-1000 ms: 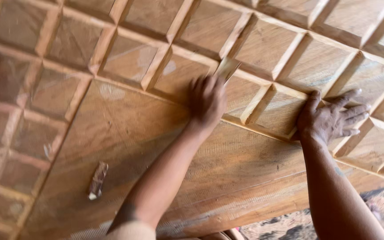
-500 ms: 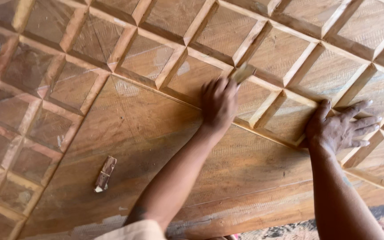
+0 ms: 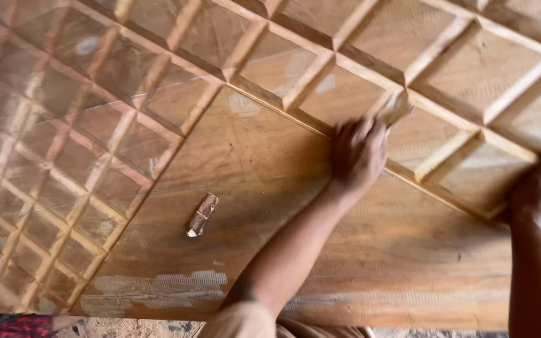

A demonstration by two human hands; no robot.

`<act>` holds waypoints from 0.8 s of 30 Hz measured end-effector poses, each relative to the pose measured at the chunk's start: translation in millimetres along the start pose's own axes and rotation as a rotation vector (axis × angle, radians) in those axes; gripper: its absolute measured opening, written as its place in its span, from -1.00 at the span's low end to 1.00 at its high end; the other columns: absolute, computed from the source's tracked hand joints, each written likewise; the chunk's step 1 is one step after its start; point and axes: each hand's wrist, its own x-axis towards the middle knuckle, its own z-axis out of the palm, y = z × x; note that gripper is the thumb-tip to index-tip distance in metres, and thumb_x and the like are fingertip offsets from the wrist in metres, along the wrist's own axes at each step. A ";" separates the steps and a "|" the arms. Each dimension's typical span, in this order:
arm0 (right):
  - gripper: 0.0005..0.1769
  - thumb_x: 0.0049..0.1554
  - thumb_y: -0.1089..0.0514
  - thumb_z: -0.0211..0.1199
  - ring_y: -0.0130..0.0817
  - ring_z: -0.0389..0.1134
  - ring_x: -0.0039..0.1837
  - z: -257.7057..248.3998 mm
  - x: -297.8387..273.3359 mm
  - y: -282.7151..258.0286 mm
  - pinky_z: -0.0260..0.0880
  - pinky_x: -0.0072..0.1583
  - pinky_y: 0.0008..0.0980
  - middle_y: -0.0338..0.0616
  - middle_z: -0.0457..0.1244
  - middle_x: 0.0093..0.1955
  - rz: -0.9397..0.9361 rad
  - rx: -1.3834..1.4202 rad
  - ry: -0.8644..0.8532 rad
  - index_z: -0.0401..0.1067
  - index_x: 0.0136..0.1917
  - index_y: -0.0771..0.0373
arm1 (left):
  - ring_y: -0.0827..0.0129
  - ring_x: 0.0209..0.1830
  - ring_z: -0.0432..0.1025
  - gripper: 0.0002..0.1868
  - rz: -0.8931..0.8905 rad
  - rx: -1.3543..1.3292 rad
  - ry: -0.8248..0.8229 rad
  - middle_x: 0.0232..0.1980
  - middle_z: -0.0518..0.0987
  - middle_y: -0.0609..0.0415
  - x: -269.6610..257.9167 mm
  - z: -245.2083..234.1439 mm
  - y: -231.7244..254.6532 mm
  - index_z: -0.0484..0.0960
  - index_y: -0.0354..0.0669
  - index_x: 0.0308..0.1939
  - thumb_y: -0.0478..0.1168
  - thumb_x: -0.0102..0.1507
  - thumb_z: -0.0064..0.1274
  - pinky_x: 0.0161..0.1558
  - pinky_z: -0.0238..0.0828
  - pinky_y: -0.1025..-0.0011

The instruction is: The person uses a sanding block to smooth the surface of a large wooden panel featuring a raised geometric grid pattern. They systematically rub the sanding block over the raised squares and edges of the wood, moving across the surface to refine the texture.

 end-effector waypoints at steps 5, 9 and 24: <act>0.14 0.35 -0.52 -0.04 0.25 -0.60 0.76 -18.3 21.8 12.2 -0.57 0.60 0.48 0.46 -0.53 0.74 0.013 0.003 0.067 -0.43 0.77 0.22 | 0.11 -0.15 0.47 -0.98 -0.004 -0.072 -0.061 -0.22 0.54 0.03 43.1 35.4 9.6 0.62 -0.14 -0.24 -0.32 0.27 0.16 -0.08 0.37 0.09; 0.15 0.32 -0.50 -0.03 0.25 -0.68 0.75 -17.1 34.3 10.1 -0.62 0.62 0.47 0.45 -0.62 0.74 0.060 0.058 0.039 -0.47 0.79 0.17 | 0.07 -0.25 0.44 -0.82 0.064 -0.026 -0.017 -0.30 0.51 -0.05 -10.0 -13.0 -7.2 0.66 -0.27 -0.14 -0.35 0.18 0.14 -0.13 0.39 0.08; 0.13 0.31 -0.47 0.01 0.30 -0.65 0.76 -5.8 41.7 29.7 -0.61 0.60 0.50 0.49 -0.57 0.74 0.046 0.030 0.064 -0.45 0.79 0.11 | 0.14 -0.27 0.51 -0.88 -0.039 -0.159 -0.236 -0.27 0.61 -0.10 69.3 44.0 -6.1 0.62 -0.27 -0.30 -0.29 0.26 0.23 -0.23 0.46 0.16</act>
